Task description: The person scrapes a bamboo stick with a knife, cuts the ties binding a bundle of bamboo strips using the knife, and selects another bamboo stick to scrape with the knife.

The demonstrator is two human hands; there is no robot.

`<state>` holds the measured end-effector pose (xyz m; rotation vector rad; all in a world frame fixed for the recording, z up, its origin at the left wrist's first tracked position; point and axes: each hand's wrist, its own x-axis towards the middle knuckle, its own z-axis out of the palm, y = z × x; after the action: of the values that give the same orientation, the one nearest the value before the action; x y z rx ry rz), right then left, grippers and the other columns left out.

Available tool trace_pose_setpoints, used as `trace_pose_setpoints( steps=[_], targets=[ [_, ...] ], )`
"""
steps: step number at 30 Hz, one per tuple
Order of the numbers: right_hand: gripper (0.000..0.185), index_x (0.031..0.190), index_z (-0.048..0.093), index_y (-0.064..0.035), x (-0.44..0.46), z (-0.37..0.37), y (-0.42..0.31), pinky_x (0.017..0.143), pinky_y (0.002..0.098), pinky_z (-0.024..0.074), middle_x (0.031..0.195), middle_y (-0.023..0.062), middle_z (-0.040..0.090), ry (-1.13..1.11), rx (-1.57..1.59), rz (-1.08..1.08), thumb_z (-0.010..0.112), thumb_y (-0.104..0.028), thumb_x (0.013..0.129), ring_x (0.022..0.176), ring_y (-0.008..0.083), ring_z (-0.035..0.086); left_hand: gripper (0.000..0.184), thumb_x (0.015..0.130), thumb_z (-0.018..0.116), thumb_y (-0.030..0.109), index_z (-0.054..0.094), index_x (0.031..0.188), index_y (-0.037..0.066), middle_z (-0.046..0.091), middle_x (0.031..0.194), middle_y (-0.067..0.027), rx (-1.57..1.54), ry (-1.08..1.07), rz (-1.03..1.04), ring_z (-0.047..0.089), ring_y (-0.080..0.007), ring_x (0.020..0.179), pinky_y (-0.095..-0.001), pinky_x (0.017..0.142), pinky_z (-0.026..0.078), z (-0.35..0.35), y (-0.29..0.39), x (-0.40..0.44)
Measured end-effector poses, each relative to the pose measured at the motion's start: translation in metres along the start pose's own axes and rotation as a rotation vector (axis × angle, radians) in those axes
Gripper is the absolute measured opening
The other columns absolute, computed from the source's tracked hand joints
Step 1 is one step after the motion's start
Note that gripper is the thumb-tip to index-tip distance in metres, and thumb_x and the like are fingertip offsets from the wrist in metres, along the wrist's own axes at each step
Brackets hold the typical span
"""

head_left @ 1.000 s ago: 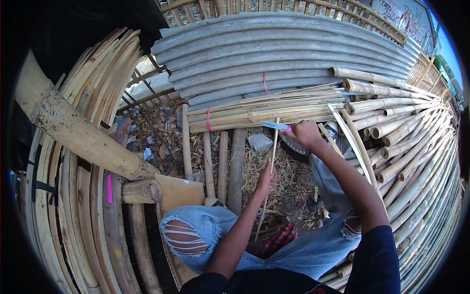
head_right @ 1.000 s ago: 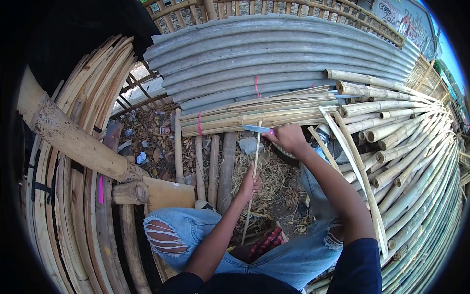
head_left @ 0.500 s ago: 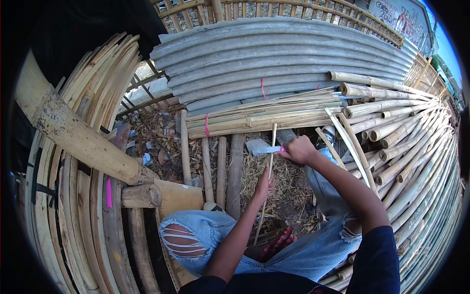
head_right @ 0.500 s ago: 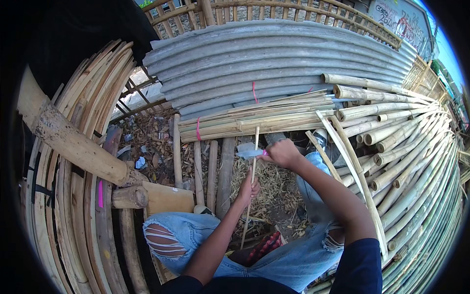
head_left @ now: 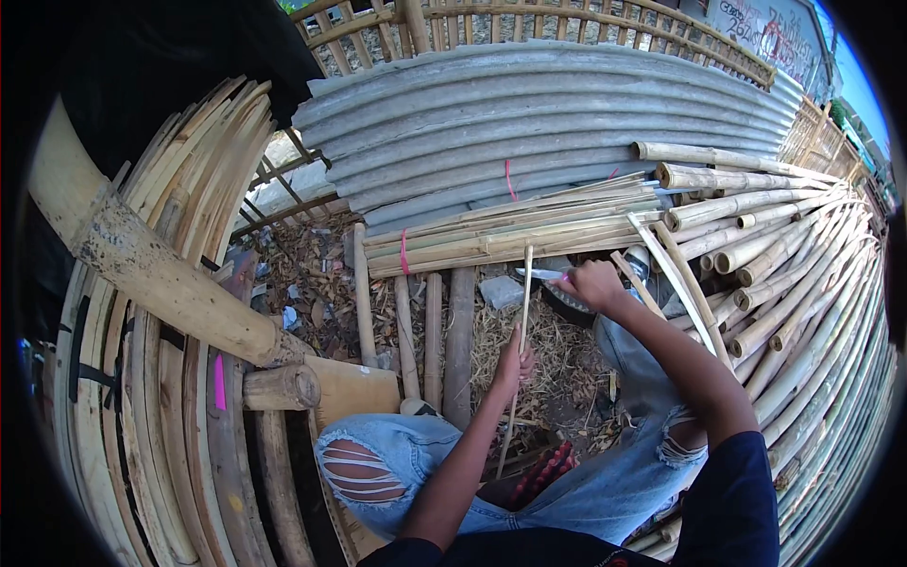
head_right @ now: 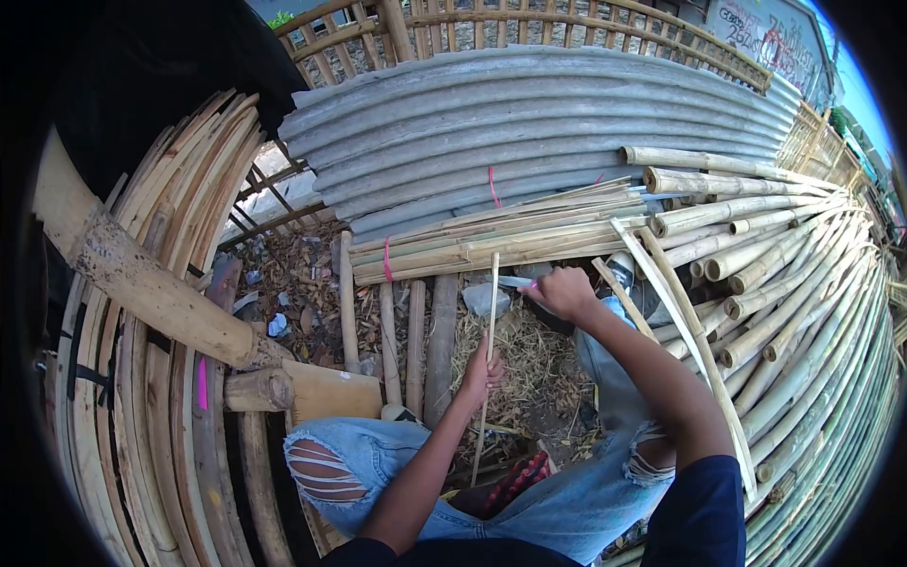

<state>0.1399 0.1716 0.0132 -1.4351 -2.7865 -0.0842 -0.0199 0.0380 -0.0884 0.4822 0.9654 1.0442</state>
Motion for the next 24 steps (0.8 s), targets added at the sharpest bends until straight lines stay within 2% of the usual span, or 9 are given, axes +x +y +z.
trace_pose_setpoints(
  steps=[2,4,6,10,12,14,20,22,24],
  targets=[
    [0.067,0.065,0.065,-0.0052,0.002,0.005,0.000,0.058,0.0438,0.0485,0.061,0.0192,0.060,0.011,0.052,0.132,0.036,-0.061,0.085,0.064,0.0337,0.062,0.061,0.088,0.029,0.064,0.027,0.051,0.015,0.020,0.042,0.0056,0.018,0.029,-0.022,0.017,-0.0064,0.033,-0.0220,0.031,0.013,0.003,-0.001,-0.003],
    [0.066,0.066,0.065,-0.0037,0.008,0.000,0.007,0.059,0.0437,0.0477,0.060,0.0206,0.058,0.080,0.391,0.397,0.036,-0.060,0.086,0.064,0.0357,0.061,0.061,0.088,0.029,0.064,0.026,0.051,0.016,0.020,0.042,0.0055,0.001,-0.010,-0.015,0.017,-0.0065,0.033,-0.0221,0.031,0.013,0.000,-0.004,0.000],
    [0.066,0.065,0.063,-0.0028,0.004,-0.010,0.010,0.058,0.0440,0.0466,0.057,0.0202,0.056,0.064,0.483,0.427,0.037,-0.059,0.086,0.063,0.0372,0.060,0.061,0.088,0.029,0.065,0.026,0.050,0.016,0.020,0.042,0.0053,-0.062,-0.088,-0.055,0.017,-0.0067,0.032,-0.0221,0.031,0.013,-0.004,-0.008,0.006],
    [0.064,0.060,0.061,-0.0066,-0.007,-0.020,-0.014,0.054,0.0429,0.0467,0.054,0.0170,0.056,-0.093,0.017,-0.335,0.038,-0.061,0.084,0.058,0.0351,0.059,0.062,0.087,0.028,0.065,0.025,0.049,0.016,0.019,0.042,0.0055,-0.048,-0.066,-0.108,0.016,-0.0068,0.032,-0.0222,0.030,0.012,-0.001,-0.010,0.010],
    [0.065,0.059,0.061,-0.0073,-0.002,-0.007,-0.012,0.054,0.0426,0.0469,0.054,0.0159,0.056,-0.051,0.010,-0.325,0.038,-0.062,0.084,0.057,0.0343,0.060,0.062,0.087,0.028,0.065,0.025,0.049,0.016,0.019,0.042,0.0055,-0.042,-0.058,-0.111,0.016,-0.0067,0.032,-0.0224,0.030,0.012,-0.002,-0.011,0.011],
    [0.065,0.058,0.062,-0.0086,0.014,-0.021,0.001,0.053,0.0424,0.0473,0.054,0.0157,0.057,-0.004,0.100,-0.046,0.038,-0.063,0.083,0.057,0.0344,0.060,0.062,0.088,0.028,0.065,0.026,0.049,0.016,0.020,0.042,0.0055,-0.047,-0.055,-0.059,0.016,-0.0066,0.032,-0.0225,0.031,0.012,-0.002,-0.013,0.010],
    [0.061,0.062,0.064,-0.0097,-0.003,0.004,-0.015,0.051,0.0433,0.0473,0.053,0.0157,0.056,-0.050,0.035,-0.384,0.039,-0.061,0.084,0.054,0.0346,0.059,0.061,0.089,0.027,0.063,0.026,0.050,0.016,0.020,0.042,0.0056,-0.027,-0.028,-0.036,0.016,-0.0069,0.032,-0.0224,0.031,0.012,0.005,-0.009,0.010],
    [0.063,0.060,0.063,-0.0082,0.005,0.002,-0.012,0.052,0.0430,0.0476,0.052,0.0159,0.056,-0.027,0.002,-0.342,0.039,-0.062,0.084,0.054,0.0345,0.059,0.061,0.089,0.027,0.063,0.026,0.050,0.016,0.020,0.042,0.0057,-0.032,-0.019,-0.019,0.016,-0.0069,0.032,-0.0222,0.031,0.012,0.002,-0.012,0.008],
    [0.064,0.061,0.063,-0.0070,0.021,-0.009,-0.003,0.051,0.0427,0.0475,0.053,0.0156,0.056,-0.017,0.088,-0.011,0.040,-0.062,0.083,0.054,0.0345,0.059,0.061,0.089,0.027,0.063,0.025,0.050,0.016,0.020,0.042,0.0057,-0.054,-0.008,-0.056,0.016,-0.0068,0.032,-0.0220,0.031,0.012,-0.001,-0.016,0.008]
  ],
)
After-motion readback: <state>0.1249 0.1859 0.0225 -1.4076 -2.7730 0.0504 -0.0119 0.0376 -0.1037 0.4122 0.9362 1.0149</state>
